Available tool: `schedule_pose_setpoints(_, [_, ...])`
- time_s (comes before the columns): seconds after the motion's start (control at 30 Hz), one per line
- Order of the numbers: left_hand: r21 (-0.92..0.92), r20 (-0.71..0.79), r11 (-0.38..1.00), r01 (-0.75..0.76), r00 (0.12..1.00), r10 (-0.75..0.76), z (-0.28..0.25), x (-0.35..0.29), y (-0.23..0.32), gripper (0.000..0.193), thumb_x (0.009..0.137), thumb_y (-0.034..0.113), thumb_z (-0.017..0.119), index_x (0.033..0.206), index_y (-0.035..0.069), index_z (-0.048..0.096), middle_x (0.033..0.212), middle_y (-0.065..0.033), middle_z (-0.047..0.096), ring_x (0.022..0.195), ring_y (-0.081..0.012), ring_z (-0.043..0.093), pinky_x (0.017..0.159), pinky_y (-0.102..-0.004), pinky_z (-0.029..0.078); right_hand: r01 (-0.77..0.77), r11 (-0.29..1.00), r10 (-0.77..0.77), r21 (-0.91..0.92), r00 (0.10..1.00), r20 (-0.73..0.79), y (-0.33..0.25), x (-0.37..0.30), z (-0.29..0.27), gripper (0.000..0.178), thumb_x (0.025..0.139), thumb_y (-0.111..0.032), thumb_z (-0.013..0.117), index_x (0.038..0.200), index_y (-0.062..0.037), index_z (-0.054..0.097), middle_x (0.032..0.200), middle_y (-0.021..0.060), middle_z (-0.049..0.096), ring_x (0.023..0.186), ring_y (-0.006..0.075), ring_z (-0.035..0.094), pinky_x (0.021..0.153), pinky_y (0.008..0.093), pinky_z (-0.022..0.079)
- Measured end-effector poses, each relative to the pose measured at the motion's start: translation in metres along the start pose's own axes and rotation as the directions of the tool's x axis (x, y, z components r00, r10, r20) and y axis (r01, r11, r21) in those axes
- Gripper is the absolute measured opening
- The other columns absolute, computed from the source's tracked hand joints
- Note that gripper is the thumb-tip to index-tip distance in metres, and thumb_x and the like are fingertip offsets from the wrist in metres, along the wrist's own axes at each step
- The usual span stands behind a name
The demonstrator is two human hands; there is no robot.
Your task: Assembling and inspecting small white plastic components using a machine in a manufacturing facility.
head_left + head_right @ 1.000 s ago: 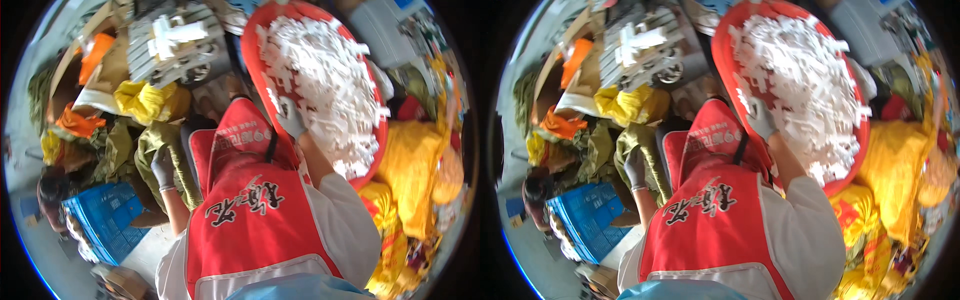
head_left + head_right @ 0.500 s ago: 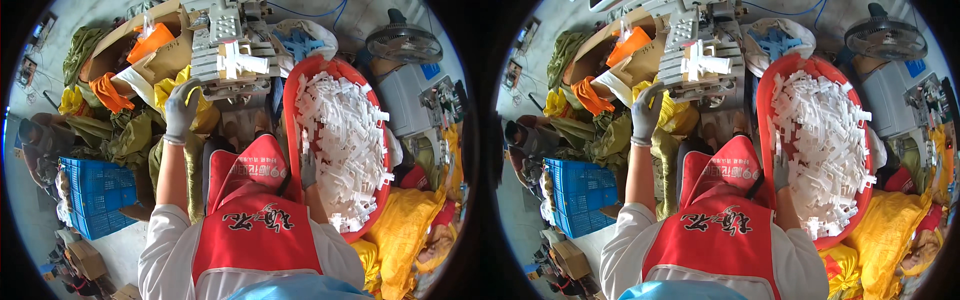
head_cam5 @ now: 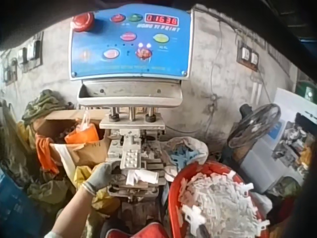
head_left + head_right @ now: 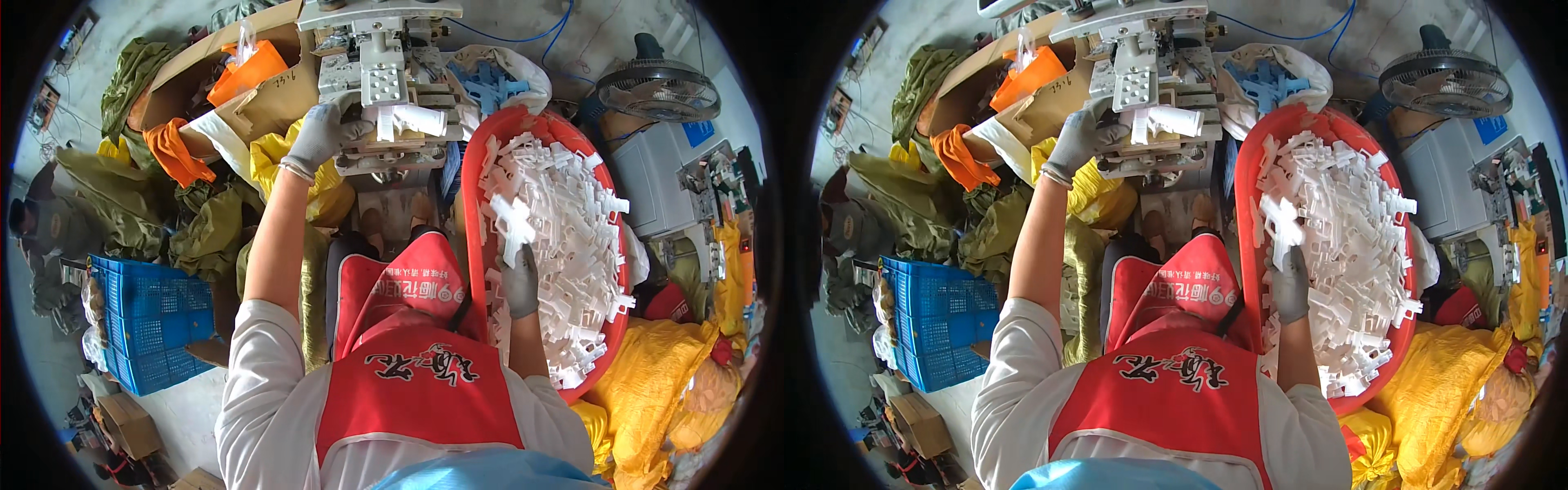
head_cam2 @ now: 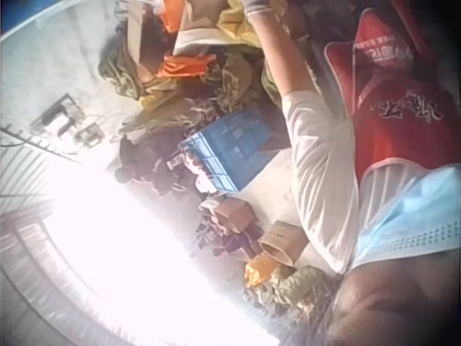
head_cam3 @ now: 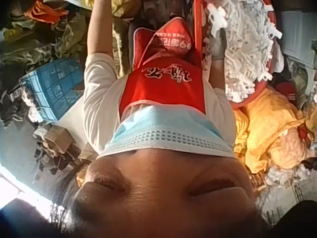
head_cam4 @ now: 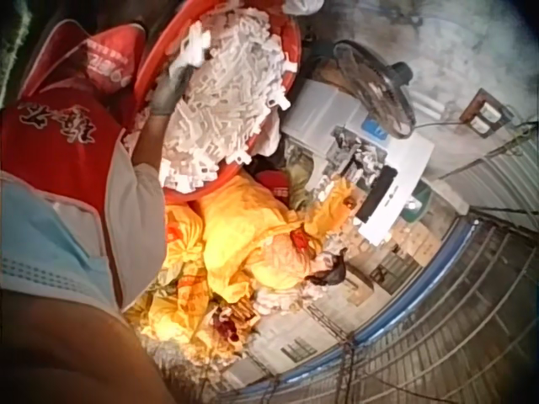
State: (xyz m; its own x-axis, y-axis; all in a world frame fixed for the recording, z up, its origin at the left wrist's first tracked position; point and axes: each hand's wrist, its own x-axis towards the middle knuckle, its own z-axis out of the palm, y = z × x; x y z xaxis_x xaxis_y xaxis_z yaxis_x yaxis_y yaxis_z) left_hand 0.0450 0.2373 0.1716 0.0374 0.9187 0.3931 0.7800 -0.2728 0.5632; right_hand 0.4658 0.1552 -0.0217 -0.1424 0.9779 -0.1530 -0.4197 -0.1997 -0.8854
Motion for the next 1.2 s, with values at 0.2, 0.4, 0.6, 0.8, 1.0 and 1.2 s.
schedule_pose_setpoints(0.2, [-0.228,-0.036,0.968,0.108,0.992,-0.119,0.007,-0.005,0.004,0.035,0.078,0.011,0.073,0.11,0.002,0.062,0.097,-0.0147,0.069,0.088,-0.0246,0.068,0.076,-0.0327,0.052,0.214,0.969,-0.232,0.124,0.96,0.156,-0.054,0.053,0.061,0.043,0.099,-0.031,0.049,0.135,-0.0061,0.045,0.121,0.0052,0.056,0.107,0.0144,0.055,0.093,0.0317,0.044])
schedule_pose_setpoints(0.4, [-0.095,-0.396,0.995,0.026,0.916,-0.062,-0.007,-0.054,-0.013,0.029,0.077,0.011,0.075,0.103,0.003,0.064,0.1,-0.0092,0.07,0.091,-0.0177,0.068,0.081,-0.0281,0.052,0.617,0.611,-0.474,-0.496,0.787,0.396,-0.097,0.12,0.152,0.04,0.09,-0.009,0.058,0.129,-0.0064,0.053,0.117,0.0068,0.058,0.107,0.016,0.054,0.095,0.0307,0.042])
schedule_pose_setpoints(0.6, [-0.068,-0.495,0.939,0.337,0.806,-0.325,-0.024,-0.164,-0.034,0.029,0.083,0.015,0.072,0.108,0.002,0.065,0.096,-0.0083,0.07,0.087,-0.0156,0.067,0.079,-0.0274,0.051,0.825,0.03,-0.411,-0.565,0.525,0.745,-0.107,0.149,0.216,0.042,0.085,-0.007,0.062,0.126,-0.014,0.057,0.124,0.0109,0.058,0.113,0.0284,0.056,0.099,0.0355,0.043])
schedule_pose_setpoints(0.8, [-0.323,-0.492,0.817,0.477,0.653,-0.576,-0.009,-0.283,-0.076,0.027,0.086,0.017,0.07,0.108,0.002,0.064,0.1,-0.0064,0.069,0.089,-0.0121,0.063,0.08,-0.0283,0.05,0.848,-0.065,-0.141,-0.526,0.514,0.846,-0.114,0.165,0.223,0.043,0.086,-0.013,0.059,0.129,-0.0188,0.056,0.118,0.0132,0.058,0.107,0.0354,0.056,0.094,0.0392,0.044])
schedule_pose_setpoints(1.0, [-0.21,-0.45,0.687,0.696,0.555,-0.7,-0.013,-0.345,-0.06,0.028,0.089,0.012,0.064,0.114,-0.001,0.061,0.105,-0.0096,0.067,0.091,-0.0168,0.062,0.082,-0.0298,0.049,0.808,-0.057,-0.358,-0.587,0.532,0.767,-0.12,0.139,0.173,0.041,0.091,-0.031,0.059,0.123,-0.0057,0.056,0.123,0.0166,0.058,0.11,0.0335,0.056,0.095,0.0384,0.044])
schedule_pose_setpoints(1.2, [-0.052,-0.433,0.539,0.841,0.467,-0.771,-0.008,-0.404,-0.093,0.033,0.092,0.017,0.06,0.12,0.0,0.059,0.114,-0.0141,0.065,0.101,-0.0243,0.062,0.088,-0.033,0.048,0.091,0.019,0.101,-0.996,0.991,0.093,-0.034,0.109,-0.032,0.039,0.092,-0.04,0.049,0.117,-0.0125,0.06,0.112,0.0186,0.063,0.106,0.0358,0.059,0.09,0.0417,0.046])
